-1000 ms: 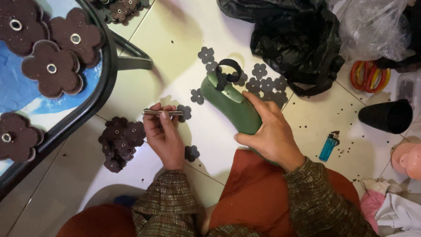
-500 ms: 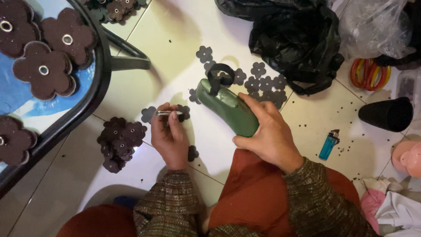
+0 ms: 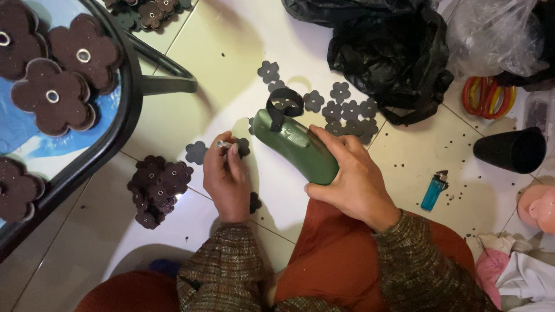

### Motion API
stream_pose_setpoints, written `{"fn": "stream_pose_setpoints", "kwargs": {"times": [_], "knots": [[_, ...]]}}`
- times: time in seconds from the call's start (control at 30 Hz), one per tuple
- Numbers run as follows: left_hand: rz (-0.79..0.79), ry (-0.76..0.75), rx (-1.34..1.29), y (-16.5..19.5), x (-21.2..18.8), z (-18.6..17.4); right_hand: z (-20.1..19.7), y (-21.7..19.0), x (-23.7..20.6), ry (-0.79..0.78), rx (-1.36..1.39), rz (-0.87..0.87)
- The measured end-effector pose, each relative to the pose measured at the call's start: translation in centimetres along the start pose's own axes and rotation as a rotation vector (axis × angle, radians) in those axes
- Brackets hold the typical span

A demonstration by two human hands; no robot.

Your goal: The person sits on the floor and uses a green shoe last and a metal punch tool to attach dark flower-shaped cutouts to the last. They repeatedly pick up cutouts, position them on the last, and press them into place with the punch, then place the finished pieces onto a nearby tray.

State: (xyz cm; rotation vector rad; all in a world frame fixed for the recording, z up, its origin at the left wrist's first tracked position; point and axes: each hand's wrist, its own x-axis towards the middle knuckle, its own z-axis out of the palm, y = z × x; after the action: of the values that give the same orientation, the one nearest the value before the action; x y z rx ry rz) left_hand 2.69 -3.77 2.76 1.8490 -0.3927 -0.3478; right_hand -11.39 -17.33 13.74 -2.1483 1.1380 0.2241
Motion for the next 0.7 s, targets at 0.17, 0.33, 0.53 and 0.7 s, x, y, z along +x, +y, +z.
{"fn": "stream_pose_setpoints", "kwargs": {"times": [0.17, 0.33, 0.53, 0.7], "knots": [[0.08, -0.03, 0.115, 0.4, 0.0, -0.3, 0.0, 0.1, -0.3, 0.0, 0.049, -0.004], [0.137, -0.042, 0.176, 0.3, 0.0, -0.3, 0.7, 0.9, -1.1, 0.183, 0.108, -0.269], [0.124, -0.072, 0.181, 0.2, 0.1, -0.3, 2.8, 0.6, -0.1, 0.272, 0.64, -0.822], [0.049, -0.124, 0.141, 0.2, -0.2, -0.5, 2.7, 0.7, -1.4, 0.143, 0.143, -0.478]]}}
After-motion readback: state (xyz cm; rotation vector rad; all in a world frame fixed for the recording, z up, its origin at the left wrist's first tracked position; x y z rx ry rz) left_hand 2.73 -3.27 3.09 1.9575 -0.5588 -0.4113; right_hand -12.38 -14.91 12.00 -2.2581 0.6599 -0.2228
